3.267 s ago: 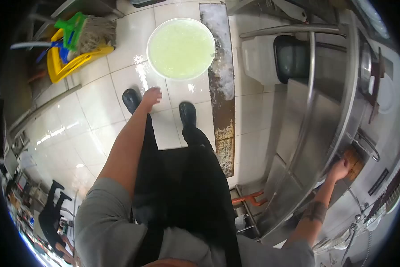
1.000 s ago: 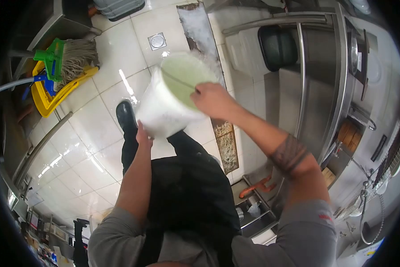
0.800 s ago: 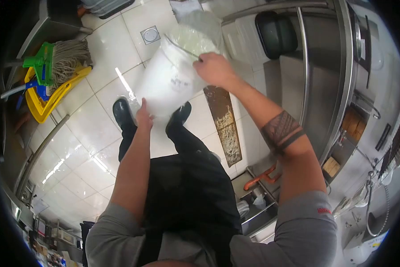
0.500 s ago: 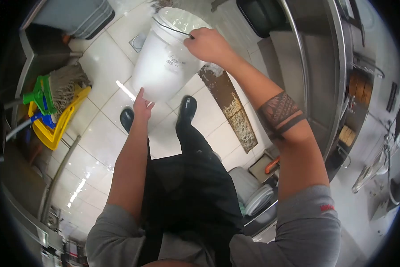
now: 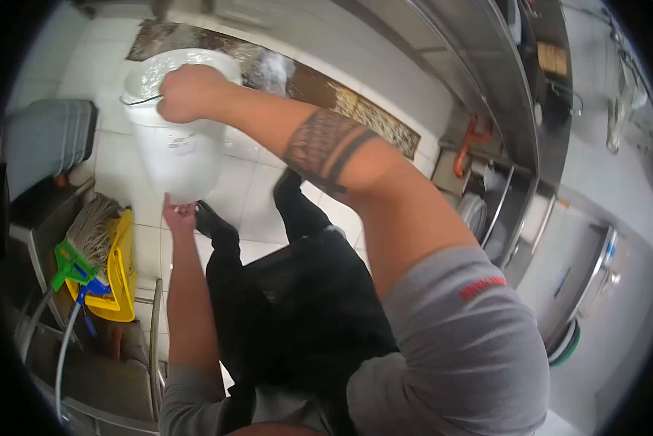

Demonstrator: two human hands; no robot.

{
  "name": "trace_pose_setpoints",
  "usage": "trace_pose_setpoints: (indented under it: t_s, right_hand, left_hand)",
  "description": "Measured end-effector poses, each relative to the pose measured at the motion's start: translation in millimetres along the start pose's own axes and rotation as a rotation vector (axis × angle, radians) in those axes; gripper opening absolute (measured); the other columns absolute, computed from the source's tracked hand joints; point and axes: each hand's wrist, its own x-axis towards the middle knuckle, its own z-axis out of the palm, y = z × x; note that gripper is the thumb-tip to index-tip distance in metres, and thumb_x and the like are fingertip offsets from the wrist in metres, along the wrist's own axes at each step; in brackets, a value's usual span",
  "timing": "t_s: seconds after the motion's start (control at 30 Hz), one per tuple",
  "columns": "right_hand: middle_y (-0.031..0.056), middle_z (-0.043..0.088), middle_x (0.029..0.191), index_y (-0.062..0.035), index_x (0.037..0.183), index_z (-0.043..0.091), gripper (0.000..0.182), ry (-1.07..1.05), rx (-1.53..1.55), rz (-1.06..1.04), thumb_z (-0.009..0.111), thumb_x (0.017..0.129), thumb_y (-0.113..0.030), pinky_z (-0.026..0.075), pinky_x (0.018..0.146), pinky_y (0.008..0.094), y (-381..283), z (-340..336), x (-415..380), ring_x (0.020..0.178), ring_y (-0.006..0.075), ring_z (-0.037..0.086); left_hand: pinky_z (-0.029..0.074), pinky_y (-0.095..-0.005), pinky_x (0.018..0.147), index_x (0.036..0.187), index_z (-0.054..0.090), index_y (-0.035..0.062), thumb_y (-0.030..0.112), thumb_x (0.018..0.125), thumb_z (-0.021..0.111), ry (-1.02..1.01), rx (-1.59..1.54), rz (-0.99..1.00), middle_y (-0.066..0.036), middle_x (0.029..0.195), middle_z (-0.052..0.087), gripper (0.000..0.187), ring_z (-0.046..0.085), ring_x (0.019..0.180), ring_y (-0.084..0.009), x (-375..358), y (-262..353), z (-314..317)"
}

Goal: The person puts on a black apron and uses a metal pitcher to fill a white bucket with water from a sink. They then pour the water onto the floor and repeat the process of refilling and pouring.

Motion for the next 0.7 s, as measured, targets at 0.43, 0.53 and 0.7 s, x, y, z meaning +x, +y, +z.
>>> trace_pose_setpoints:
  t_s: [0.43, 0.53, 0.7]
  right_hand:
    - [0.0191, 0.068, 0.105, -0.0031, 0.095, 0.071, 0.035, 0.136, 0.474, 0.316, 0.05, 0.083, -0.028, 0.051, 0.088, 0.0443, 263, 87, -130, 0.1, 0.036, 0.064]
    - [0.0198, 0.067, 0.105, -0.0027, 0.096, 0.071, 0.036, 0.173, 0.58, 0.463, 0.049, 0.084, -0.029, 0.05, 0.089, 0.0442, 336, 92, -195, 0.1, 0.0363, 0.064]
    - [0.021, 0.067, 0.1, -0.0021, 0.088, 0.068, 0.032, 0.522, 0.67, 0.752, 0.053, 0.086, -0.03, 0.05, 0.087, 0.0439, 468, 134, -319, 0.096, 0.0366, 0.063]
  left_hand:
    - [0.047, -0.0428, 0.086, 0.117, 0.059, 0.0109, 0.04, 0.086, 0.07, 0.084, 0.63, 0.026, -0.006, 0.108, 0.061, 0.044, 0.057, 0.097, -0.0202, 21, -95, 73]
    - [0.045, -0.0415, 0.089, 0.12, 0.058, 0.0095, 0.04, 0.085, 0.071, 0.108, 0.823, 0.047, -0.007, 0.112, 0.059, 0.048, 0.055, 0.099, -0.0198, 9, -164, 147]
    - [0.04, -0.0386, 0.089, 0.122, 0.058, 0.0099, 0.042, 0.087, 0.067, -0.148, 1.166, 0.018, -0.005, 0.117, 0.058, 0.048, 0.052, 0.104, -0.0183, 0, -310, 274]
